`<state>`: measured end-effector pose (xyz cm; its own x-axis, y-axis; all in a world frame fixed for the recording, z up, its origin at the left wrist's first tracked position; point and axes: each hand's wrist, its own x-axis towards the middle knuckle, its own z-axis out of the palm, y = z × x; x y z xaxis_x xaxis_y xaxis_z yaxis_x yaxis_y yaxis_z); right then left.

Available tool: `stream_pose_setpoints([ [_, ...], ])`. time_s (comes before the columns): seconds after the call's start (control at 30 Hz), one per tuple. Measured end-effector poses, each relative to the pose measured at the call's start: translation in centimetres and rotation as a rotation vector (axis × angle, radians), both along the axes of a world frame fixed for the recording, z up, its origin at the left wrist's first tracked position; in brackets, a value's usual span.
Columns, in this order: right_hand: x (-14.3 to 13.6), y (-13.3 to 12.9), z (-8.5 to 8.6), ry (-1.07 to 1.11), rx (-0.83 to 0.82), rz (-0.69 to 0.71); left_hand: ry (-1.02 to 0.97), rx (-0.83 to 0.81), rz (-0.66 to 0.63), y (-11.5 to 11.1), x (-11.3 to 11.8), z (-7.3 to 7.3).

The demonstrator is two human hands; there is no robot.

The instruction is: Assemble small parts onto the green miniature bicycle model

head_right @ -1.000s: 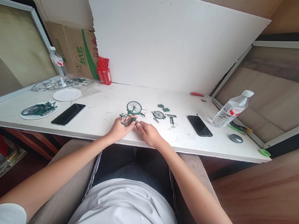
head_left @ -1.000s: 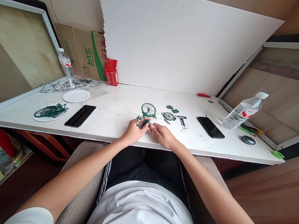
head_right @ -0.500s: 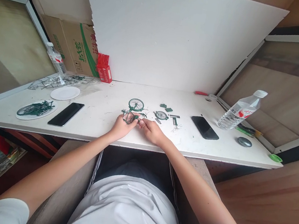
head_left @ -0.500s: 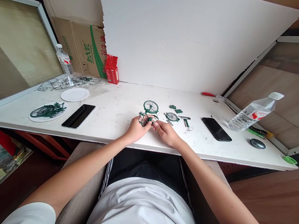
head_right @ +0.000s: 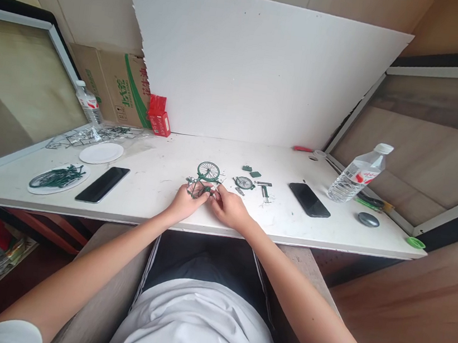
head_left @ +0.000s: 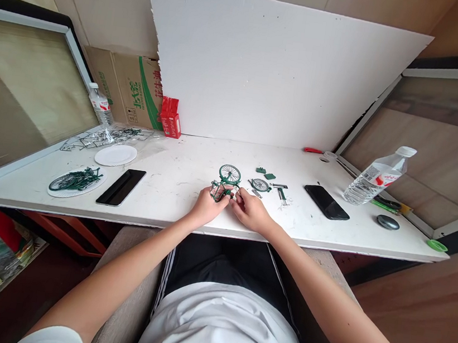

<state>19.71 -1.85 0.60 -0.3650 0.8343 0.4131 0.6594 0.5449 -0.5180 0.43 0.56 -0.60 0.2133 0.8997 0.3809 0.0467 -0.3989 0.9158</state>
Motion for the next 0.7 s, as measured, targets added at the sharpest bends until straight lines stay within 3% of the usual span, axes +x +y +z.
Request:
stream_pose_setpoints([
  [0.37, -0.28, -0.80, 0.62, 0.059, 0.089, 0.041, -0.117, -0.118, -0.070, -0.22, 0.20, 0.17],
  [0.7, -0.03, -0.49, 0.14, 0.104, 0.139, 0.033, -0.095, -0.119, -0.010, -0.47, 0.27, 0.52],
])
